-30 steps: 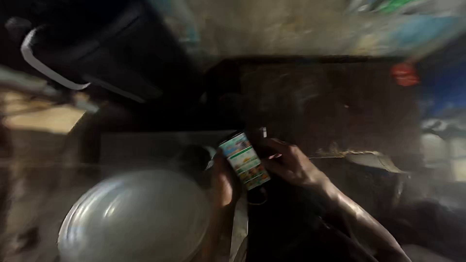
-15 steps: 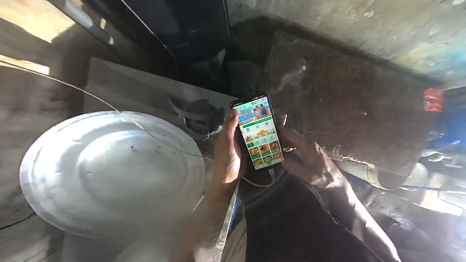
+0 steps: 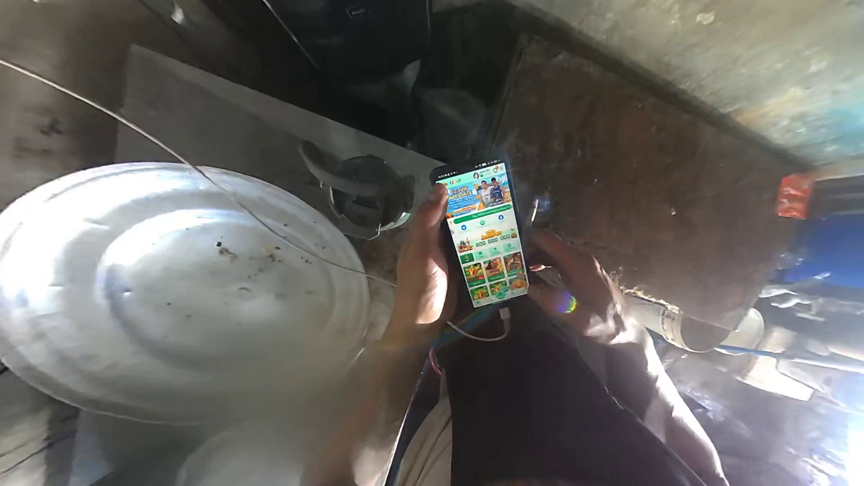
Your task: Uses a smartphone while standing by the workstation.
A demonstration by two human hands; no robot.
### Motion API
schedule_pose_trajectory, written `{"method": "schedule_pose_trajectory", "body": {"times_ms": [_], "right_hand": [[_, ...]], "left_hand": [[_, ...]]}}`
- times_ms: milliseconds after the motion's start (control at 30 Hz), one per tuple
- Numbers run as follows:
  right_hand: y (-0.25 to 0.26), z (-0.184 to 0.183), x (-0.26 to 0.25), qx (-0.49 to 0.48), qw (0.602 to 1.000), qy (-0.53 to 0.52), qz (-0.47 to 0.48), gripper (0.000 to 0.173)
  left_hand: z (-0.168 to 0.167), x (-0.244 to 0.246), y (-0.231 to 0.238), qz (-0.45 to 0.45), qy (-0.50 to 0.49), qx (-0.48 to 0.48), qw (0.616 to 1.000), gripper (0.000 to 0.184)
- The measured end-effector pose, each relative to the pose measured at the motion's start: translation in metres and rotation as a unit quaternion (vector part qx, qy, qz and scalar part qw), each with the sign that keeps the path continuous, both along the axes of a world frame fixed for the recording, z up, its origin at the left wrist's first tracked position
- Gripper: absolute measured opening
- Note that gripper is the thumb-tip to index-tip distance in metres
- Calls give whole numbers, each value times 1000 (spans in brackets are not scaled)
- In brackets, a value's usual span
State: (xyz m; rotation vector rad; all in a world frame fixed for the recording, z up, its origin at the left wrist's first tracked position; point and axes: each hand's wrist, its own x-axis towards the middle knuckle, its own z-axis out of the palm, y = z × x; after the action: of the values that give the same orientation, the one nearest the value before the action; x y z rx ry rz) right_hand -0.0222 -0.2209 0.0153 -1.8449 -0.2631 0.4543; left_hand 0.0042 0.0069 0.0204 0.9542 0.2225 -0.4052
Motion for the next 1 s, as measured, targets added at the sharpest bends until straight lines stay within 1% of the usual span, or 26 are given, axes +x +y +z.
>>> {"method": "schedule_pose_trajectory", "body": {"times_ms": [67,200,300,400,500,633,733,900,1000], "right_hand": [[1,-1,0,4,1000,-3,-1,60],[2,1,-1,-10,1000,11,-10,62],[3,2,-1,-9,1000,17,-13,63],[6,1,1,-4,1000,16,-9,63],[8,1,2,-20,1000,9,-7,63],[12,1,2,-24,1000,2,-9,62],[15,1,1,-25,1000,-2,-11,60],[17,2,0,-48,999,-4,-16,59],[19,5,1,-69,997,-9,-33,59]], "left_hand": [[2,3,-2,6,13,1,1000,47],[6,5,-4,22,44,45,998,48],[6,5,-3,23,47,66,996,48],[4,6,0,28,44,62,997,48],[3,8,2,32,49,59,997,48],[1,9,4,25,28,46,998,47],[1,9,6,20,41,46,998,48],[-2,6,8,12,18,44,999,48],[-2,4,7,8,34,58,998,49]]}}
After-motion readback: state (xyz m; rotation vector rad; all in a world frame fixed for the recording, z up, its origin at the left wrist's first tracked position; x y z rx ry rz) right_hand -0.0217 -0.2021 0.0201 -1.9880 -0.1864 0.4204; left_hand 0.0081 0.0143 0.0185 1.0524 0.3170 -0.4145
